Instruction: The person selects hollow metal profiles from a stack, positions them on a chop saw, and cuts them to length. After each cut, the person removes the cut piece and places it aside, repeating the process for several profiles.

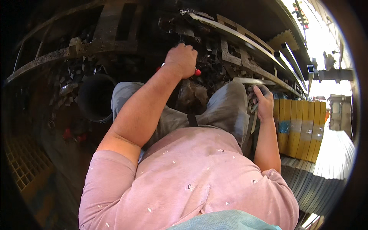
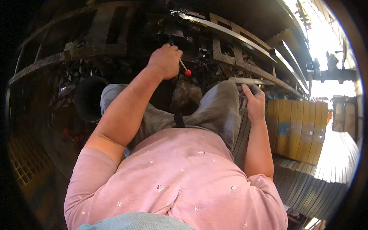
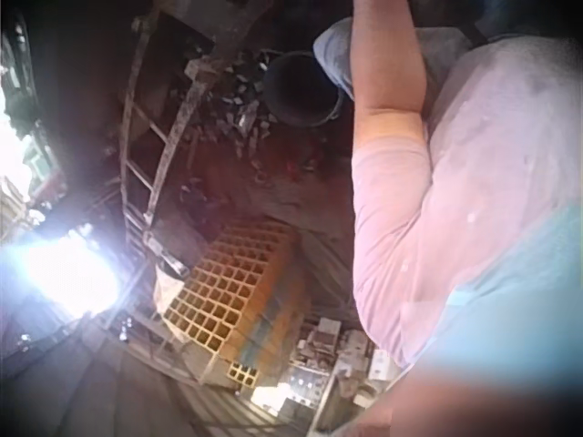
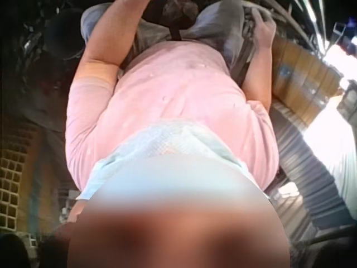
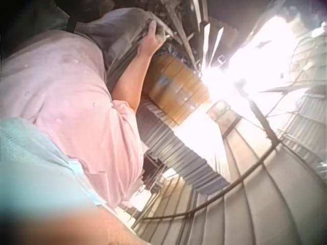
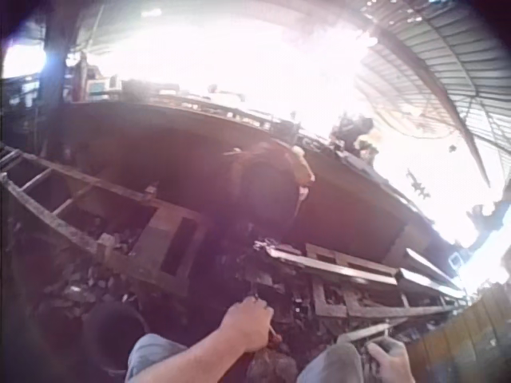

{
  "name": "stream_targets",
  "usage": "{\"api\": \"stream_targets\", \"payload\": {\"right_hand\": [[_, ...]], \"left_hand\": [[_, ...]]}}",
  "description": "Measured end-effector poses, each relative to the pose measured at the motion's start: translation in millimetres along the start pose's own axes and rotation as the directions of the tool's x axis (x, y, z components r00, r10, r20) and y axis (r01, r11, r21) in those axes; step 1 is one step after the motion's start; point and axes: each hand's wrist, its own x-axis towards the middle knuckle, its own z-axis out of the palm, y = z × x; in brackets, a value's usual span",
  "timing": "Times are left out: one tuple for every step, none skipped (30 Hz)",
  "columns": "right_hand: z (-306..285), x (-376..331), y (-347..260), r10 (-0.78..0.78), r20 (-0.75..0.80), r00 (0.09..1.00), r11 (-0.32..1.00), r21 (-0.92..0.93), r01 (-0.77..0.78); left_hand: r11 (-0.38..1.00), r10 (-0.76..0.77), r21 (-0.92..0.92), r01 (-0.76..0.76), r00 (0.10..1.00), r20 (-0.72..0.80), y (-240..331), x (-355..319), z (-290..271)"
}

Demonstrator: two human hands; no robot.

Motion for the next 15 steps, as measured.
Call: {"api": "stream_targets", "payload": {"right_hand": [[-1.7, -1.8, 4.8, 0.0, 0.009, 1.0, 0.999, -0.039, 0.0], [-3.3, -3.5, 10.8, -0.058, 0.013, 0.998, 0.991, -0.123, 0.059], [-5.6, -5.2, 16.6, -0.115, 0.022, 0.993, 0.971, -0.21, 0.117], [-8.3, -7.2, 19.8, -0.171, 0.038, 0.985, 0.939, -0.295, 0.174], [-12.0, -9.5, 20.8, -0.132, 0.032, 0.991, 0.946, -0.295, 0.135], [-14.7, -11.6, 20.0, -0.163, 0.026, 0.986, 0.946, -0.279, 0.163], [-17.6, -13.9, 18.9, -0.194, 0.02, 0.981, 0.945, -0.263, 0.193], [-20.9, -16.3, 17.7, -0.226, 0.014, 0.974, 0.943, -0.247, 0.222], [-24.8, -17.9, 12.0, -0.26, -0.01, 0.966, 0.909, -0.339, 0.241], [-27.4, -17.9, 8.9, -0.281, -0.024, 0.96, 0.912, -0.318, 0.259], [-29.9, -16.6, 6.1, -0.301, -0.037, 0.953, 0.914, -0.297, 0.277], [-31.8, -16.6, 3.9, -0.317, -0.053, 0.947, 0.917, -0.273, 0.291], [-33.5, -15.5, -1.6, -0.346, -0.077, 0.935, 0.906, -0.289, 0.311], [-35.6, -11.7, -7.9, -0.359, -0.081, 0.93, 0.905, -0.273, 0.326], [-36.4, -7.4, -11.5, -0.371, -0.088, 0.924, 0.906, -0.252, 0.34]], "left_hand": [[1.0, -0.006, 0.018, 0.006, 1.0, -0.014, -2.0, 2.0, 2.7], [0.999, -0.014, 0.036, 0.015, 0.999, -0.03, -1.7, 4.2, 5.4], [0.998, -0.06, 0.028, 0.061, 0.998, -0.026, 3.1, 3.1, 1.9], [0.995, -0.09, 0.031, 0.091, 0.996, -0.018, 5.1, 5.7, 3.1], [0.992, -0.121, 0.034, 0.121, 0.993, -0.011, 5.5, 9.8, 4.9], [0.987, -0.154, 0.035, 0.154, 0.988, -0.005, 8.1, 9.7, 1.3], [0.984, -0.179, -0.005, 0.179, 0.984, 0.018, 10.6, 7.2, -4.6], [0.983, -0.182, -0.013, 0.182, 0.983, 0.019, 12.0, 6.4, -4.4], [0.982, -0.188, -0.015, 0.188, 0.982, 0.015, 11.0, 6.4, -5.0], [0.981, -0.194, -0.018, 0.195, 0.981, 0.011, 10.1, 6.5, -5.3], [0.98, -0.198, -0.013, 0.198, 0.98, 0.01, 9.4, 6.6, -5.1], [0.98, -0.2, -0.005, 0.2, 0.98, 0.013, 9.7, 6.2, -4.5], [0.979, -0.202, 0.004, 0.202, 0.979, 0.015, 9.7, 6.5, -3.5], [0.979, -0.206, -0.003, 0.206, 0.979, -0.001, 8.0, 9.3, 0.6], [0.978, -0.208, -0.003, 0.208, 0.978, -0.017, 4.5, 12.9, 6.6]]}}
